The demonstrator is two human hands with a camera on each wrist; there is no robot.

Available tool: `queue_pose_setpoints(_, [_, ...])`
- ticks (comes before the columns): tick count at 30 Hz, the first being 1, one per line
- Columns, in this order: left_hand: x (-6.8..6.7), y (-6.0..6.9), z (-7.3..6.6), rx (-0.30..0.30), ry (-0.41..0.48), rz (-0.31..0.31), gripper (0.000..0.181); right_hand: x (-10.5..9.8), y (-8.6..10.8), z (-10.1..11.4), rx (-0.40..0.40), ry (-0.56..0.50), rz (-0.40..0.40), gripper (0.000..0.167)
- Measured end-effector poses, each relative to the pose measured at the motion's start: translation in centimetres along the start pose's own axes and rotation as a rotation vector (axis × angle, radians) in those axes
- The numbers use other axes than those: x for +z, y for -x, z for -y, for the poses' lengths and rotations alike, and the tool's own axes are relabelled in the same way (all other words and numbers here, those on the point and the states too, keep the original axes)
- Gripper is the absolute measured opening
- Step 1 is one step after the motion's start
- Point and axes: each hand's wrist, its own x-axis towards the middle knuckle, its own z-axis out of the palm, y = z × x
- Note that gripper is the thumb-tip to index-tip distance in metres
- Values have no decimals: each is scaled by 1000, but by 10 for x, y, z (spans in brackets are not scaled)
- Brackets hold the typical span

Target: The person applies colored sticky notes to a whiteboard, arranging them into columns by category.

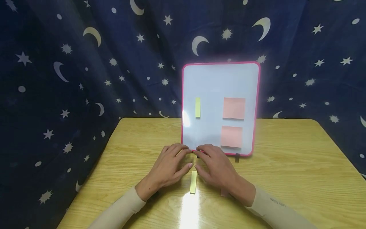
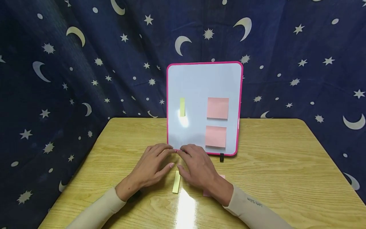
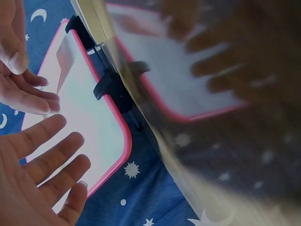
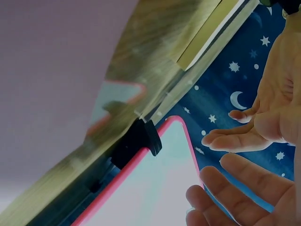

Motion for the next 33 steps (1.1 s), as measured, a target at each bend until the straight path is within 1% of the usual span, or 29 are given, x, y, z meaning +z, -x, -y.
queue_pose_setpoints(3, [-1, 2, -1, 2, 4, 9, 52, 1, 2, 1, -23, -1, -5, 40])
queue_pose_setpoints(7, [-1, 3, -1, 16, 27, 13, 48, 2, 5, 1, -38, -1, -2, 41])
queue_pose_setpoints(11, [-2, 6, -2, 28, 44, 38, 47, 2, 8, 2, -30, -8, 31, 42])
queue_pose_setpoints(15, [-2, 9, -2, 23, 37, 84, 54, 1, 10, 4, -15, -16, 64, 44])
queue_pose_setpoints(19, [-2, 11, -2, 17, 35, 149, 62, 0, 11, 6, -1, -20, 96, 45])
queue_pose_setpoints(24, [-3, 14, -3, 1, 43, 220, 70, 2, 13, 6, -24, -7, 106, 45])
queue_pose_setpoints(29, [-4, 17, -3, -1, 36, 262, 75, 4, 15, 6, -50, 4, 108, 43])
queue_pose_setpoints(33, [-4, 18, -3, 5, 44, 284, 77, 3, 15, 8, -48, 1, 140, 42])
